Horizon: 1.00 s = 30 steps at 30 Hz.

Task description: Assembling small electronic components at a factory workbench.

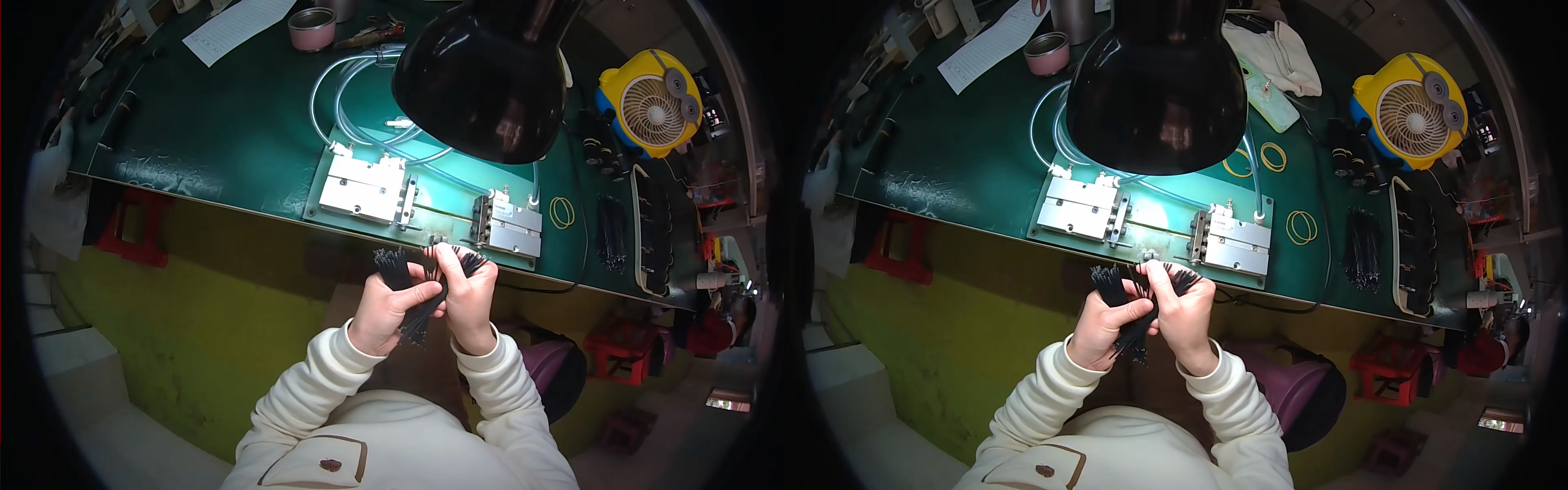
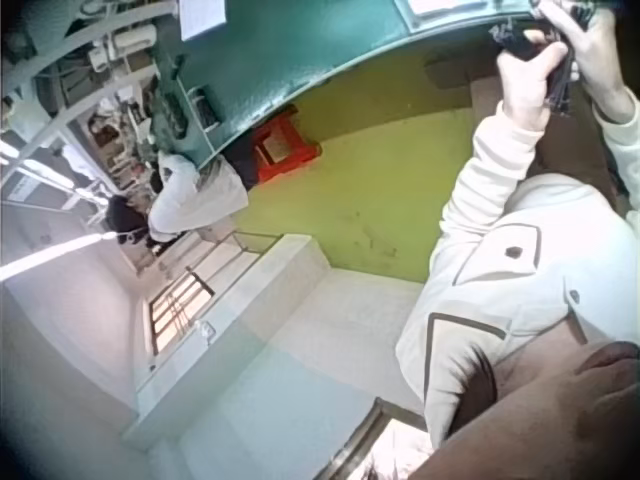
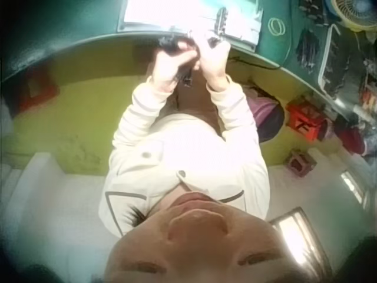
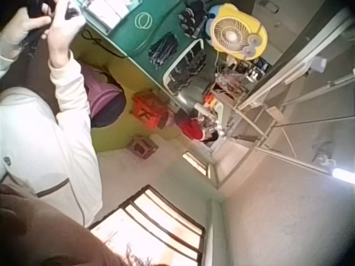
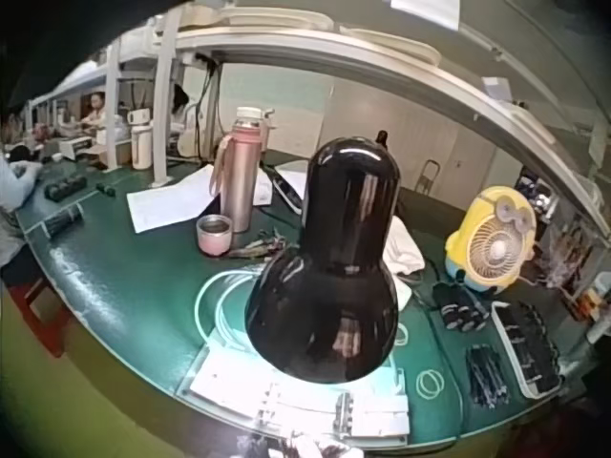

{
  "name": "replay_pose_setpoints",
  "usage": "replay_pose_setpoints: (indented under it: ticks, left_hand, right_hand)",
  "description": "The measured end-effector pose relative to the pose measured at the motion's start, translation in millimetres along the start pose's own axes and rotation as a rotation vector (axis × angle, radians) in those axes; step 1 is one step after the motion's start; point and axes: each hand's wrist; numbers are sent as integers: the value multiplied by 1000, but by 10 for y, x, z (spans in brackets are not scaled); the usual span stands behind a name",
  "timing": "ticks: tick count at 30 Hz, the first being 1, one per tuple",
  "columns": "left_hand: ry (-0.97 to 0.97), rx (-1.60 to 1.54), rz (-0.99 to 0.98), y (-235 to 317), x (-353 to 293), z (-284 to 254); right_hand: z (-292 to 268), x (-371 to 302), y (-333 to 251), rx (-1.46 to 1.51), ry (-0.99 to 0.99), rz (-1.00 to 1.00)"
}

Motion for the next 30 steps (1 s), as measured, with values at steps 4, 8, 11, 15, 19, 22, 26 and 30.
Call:
replay_pose_setpoints:
  ticks: [4, 8, 11, 15, 19, 22, 26, 30]
  left_hand:
    - [-34, 9, -6, 22, 15, -11]
    - [7, -34, 31, -23, -14, 39]
    - [14, -55, 36, -35, -19, 36]
    - [-23, -55, -3, 4, -38, 22]
    - [0, -88, 23, -38, -43, -18]
    - [23, -54, 40, -59, -27, 16]
    - [42, -33, 53, -60, -13, 52]
    - [36, -28, 45, -56, 3, 50]
  right_hand:
    - [27, 23, 49, 13, 17, -47]
    - [-5, 6, 43, -7, 31, -72]
    - [-30, -26, -11, -2, -51, -112]
    - [21, -90, -127, -64, -23, -54]
    - [31, -93, -72, -81, 2, -86]
    - [16, -69, -36, -65, 33, -93]
    - [13, -46, -23, -65, 63, -69]
    - [1, -33, -49, -61, 52, -33]
Point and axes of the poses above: each hand's wrist, its own x-axis towards the middle knuckle, its own z-axis out of the palm, y = z × x, and after that the axes turned 14 degrees about -x, right-handed
